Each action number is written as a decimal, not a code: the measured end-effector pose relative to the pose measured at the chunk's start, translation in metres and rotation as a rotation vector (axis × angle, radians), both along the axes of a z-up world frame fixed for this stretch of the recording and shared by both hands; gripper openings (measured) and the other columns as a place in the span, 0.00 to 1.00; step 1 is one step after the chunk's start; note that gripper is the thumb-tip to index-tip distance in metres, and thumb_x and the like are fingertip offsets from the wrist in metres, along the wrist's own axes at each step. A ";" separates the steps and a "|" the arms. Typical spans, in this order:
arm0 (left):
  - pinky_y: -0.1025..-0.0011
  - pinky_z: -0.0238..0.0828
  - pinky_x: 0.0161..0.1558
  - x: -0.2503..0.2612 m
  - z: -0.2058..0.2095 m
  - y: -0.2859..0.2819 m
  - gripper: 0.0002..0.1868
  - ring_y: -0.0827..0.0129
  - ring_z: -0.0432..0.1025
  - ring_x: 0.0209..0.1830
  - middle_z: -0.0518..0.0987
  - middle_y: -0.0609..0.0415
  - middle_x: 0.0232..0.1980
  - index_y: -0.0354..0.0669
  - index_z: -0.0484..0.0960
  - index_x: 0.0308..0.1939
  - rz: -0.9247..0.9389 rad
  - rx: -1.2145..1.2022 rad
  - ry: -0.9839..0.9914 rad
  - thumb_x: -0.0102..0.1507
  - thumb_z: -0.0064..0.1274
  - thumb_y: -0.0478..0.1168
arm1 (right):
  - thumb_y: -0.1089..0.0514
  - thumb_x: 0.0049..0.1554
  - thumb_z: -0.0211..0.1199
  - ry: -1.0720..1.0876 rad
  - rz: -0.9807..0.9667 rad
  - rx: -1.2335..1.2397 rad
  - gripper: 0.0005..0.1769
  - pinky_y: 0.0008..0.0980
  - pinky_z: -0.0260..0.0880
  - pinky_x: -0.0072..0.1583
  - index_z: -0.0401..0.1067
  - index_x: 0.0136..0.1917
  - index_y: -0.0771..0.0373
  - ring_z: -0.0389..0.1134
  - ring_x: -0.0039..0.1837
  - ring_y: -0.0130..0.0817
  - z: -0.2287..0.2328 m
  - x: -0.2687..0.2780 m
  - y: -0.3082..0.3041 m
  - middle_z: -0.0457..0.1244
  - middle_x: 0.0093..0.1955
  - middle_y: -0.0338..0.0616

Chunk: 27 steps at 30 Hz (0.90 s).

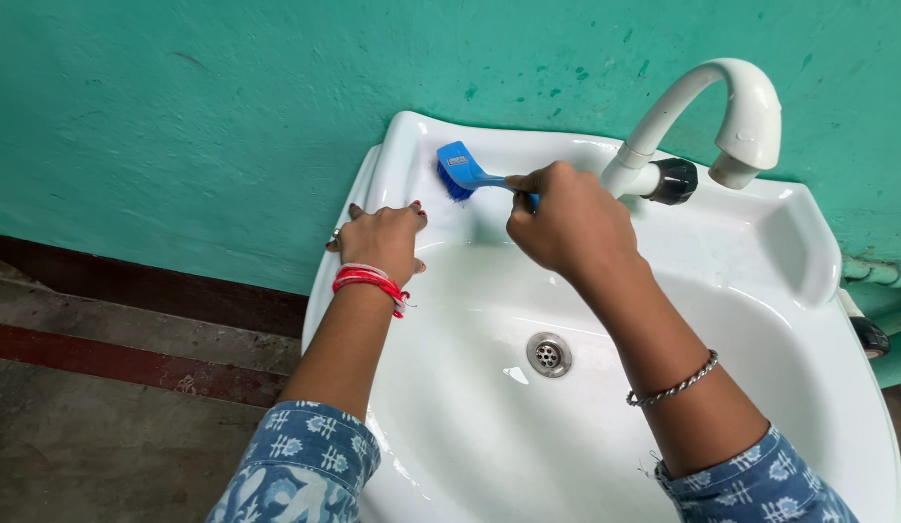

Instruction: The person scrubs a white wall-mounted sink with a blue brush, focusing on the basin, faucet, and surrounding surfaces. The person turns the faucet on briefly to rinse the brush and the sink area.

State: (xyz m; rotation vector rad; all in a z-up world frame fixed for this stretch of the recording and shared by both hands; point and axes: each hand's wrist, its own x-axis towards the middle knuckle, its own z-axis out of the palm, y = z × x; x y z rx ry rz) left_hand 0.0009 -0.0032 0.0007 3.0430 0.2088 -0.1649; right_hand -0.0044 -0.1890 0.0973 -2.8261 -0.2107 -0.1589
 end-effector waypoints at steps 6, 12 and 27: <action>0.37 0.78 0.44 -0.008 -0.003 0.002 0.36 0.31 0.63 0.68 0.60 0.65 0.76 0.58 0.72 0.66 -0.126 0.114 -0.091 0.56 0.69 0.50 | 0.54 0.54 0.58 0.169 -0.024 -0.034 0.22 0.45 0.73 0.50 0.80 0.61 0.47 0.74 0.42 0.49 0.022 -0.021 -0.029 0.72 0.40 0.55; 0.46 0.79 0.48 -0.024 -0.015 0.011 0.55 0.37 0.65 0.68 0.33 0.44 0.85 0.54 0.53 0.77 -0.197 0.209 -0.233 0.54 0.68 0.58 | 0.54 0.56 0.59 0.140 0.007 0.080 0.20 0.41 0.70 0.44 0.80 0.61 0.52 0.71 0.36 0.43 0.021 -0.008 -0.017 0.70 0.36 0.54; 0.45 0.45 0.75 -0.025 -0.036 0.021 0.68 0.51 0.44 0.82 0.39 0.38 0.82 0.45 0.29 0.79 -0.033 -0.310 -0.294 0.53 0.71 0.48 | 0.54 0.57 0.60 0.153 0.134 0.265 0.20 0.36 0.63 0.37 0.81 0.60 0.58 0.61 0.32 0.31 -0.003 -0.025 -0.009 0.64 0.29 0.46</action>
